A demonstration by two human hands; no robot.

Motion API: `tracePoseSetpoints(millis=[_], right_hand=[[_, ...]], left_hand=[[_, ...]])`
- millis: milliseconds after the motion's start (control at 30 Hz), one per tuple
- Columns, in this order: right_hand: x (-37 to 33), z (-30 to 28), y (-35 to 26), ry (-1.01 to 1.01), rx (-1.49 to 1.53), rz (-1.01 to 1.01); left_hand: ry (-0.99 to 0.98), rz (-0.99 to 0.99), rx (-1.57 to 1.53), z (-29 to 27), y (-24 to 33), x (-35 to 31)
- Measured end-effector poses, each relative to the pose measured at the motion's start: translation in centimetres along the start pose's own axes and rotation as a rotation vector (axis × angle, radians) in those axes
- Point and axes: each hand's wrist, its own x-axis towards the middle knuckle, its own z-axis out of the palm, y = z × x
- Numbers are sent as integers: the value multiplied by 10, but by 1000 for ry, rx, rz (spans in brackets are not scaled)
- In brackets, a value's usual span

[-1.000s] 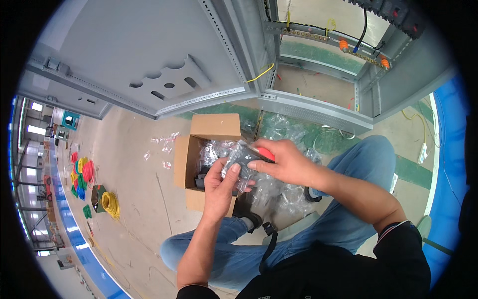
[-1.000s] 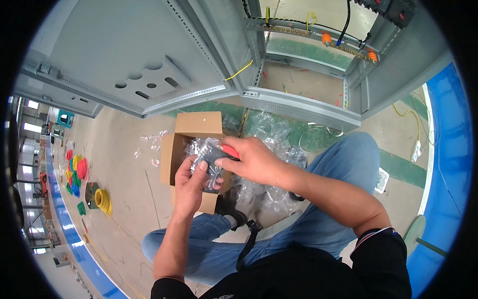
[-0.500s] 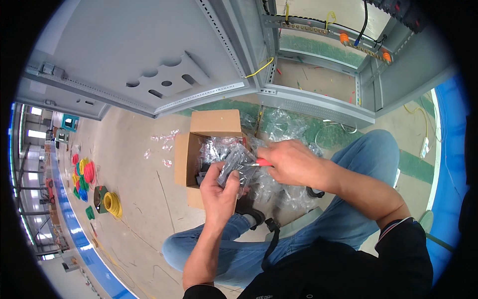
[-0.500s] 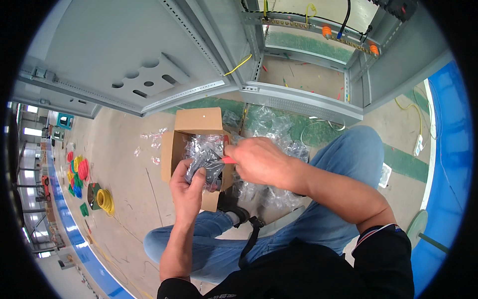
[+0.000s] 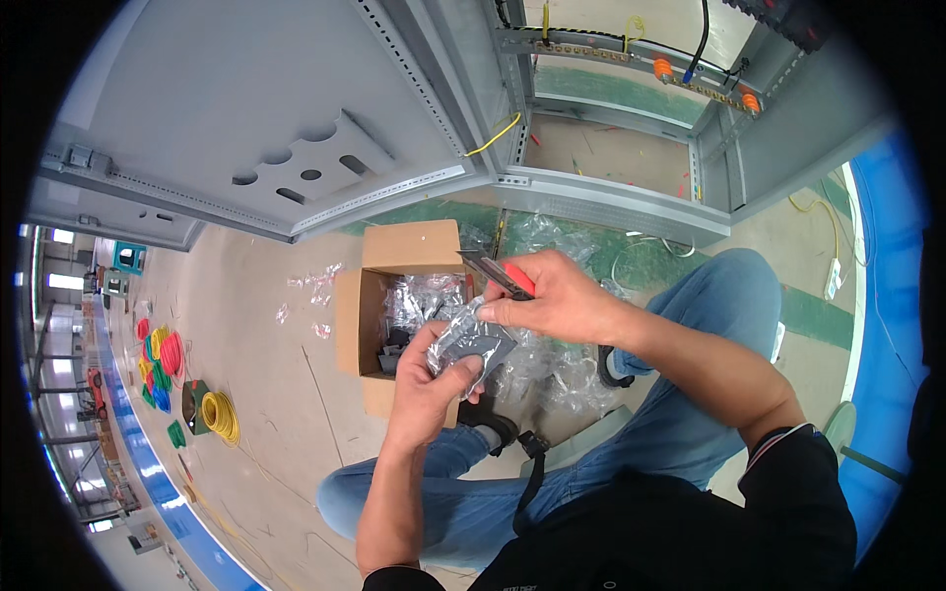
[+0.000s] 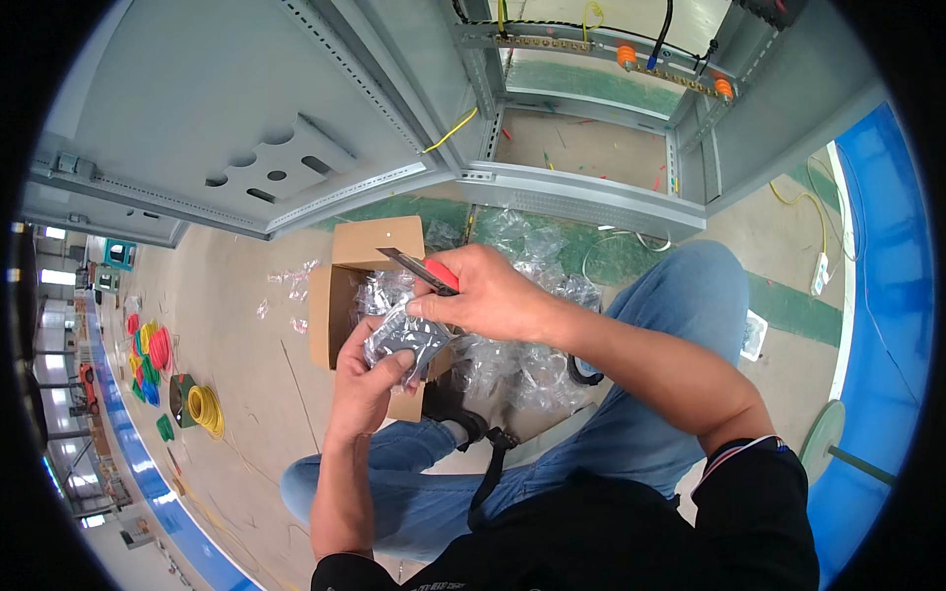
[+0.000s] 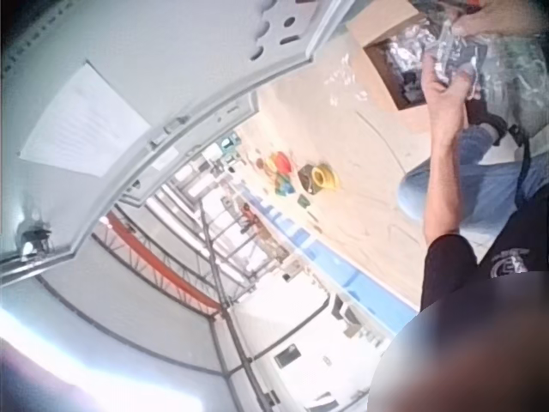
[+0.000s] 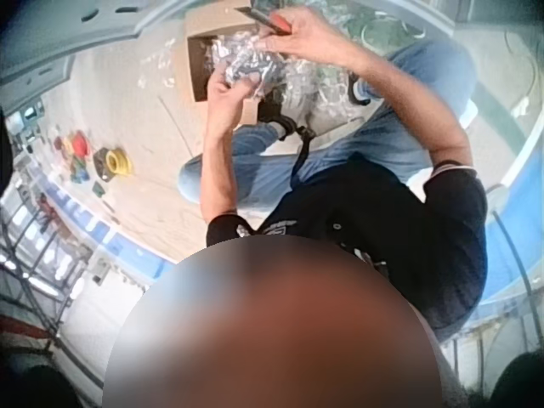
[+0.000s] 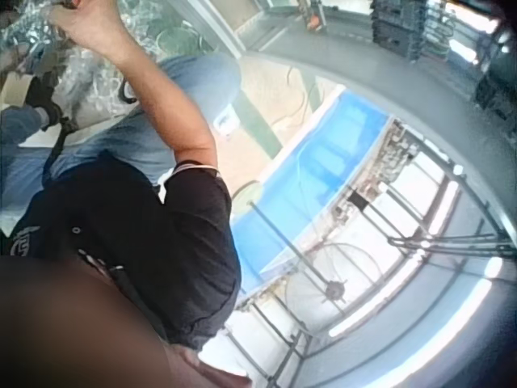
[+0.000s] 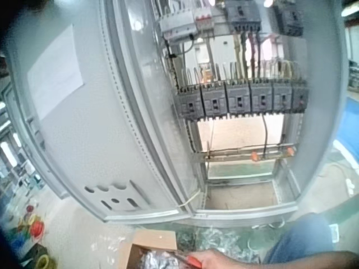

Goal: The person unpacks small black electrical components from a cardboard box using a red utility knife. They then install these components into an open electrical panel, connecting them to the existing wiring.

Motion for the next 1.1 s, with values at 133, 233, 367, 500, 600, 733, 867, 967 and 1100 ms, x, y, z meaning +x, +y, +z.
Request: tracePoseSetpoints(millis=[133, 233, 367, 500, 600, 733, 867, 967, 1100], right_hand=[[-8, -3, -4, -71, 182, 161], [-7, -5, -1, -70, 233, 163], [-8, 6, 10, 112, 74, -78], [-8, 16, 21, 172, -208, -326], [-1, -1, 7, -96, 342, 148], [-8, -3, 17, -266, 418, 113], [-11, -1, 6, -152, 559, 183], [-14, 6, 9, -154, 547, 154], [-16, 5, -2, -128, 444, 166]], left_hand=[[-62, -79, 0, -2, -7, 1], [-140, -76, 25, -8, -1, 0], [-224, -58, 15, -10, -3, 6], [-272, -90, 73, -18, -2, 2], [-183, -116, 21, -10, 2, 3], [-294, -89, 57, -22, -5, 8], [-206, 2, -18, -15, -8, 13], [-88, 52, -172, 9, -8, 9], [-271, 147, -4, -3, -22, 12]])
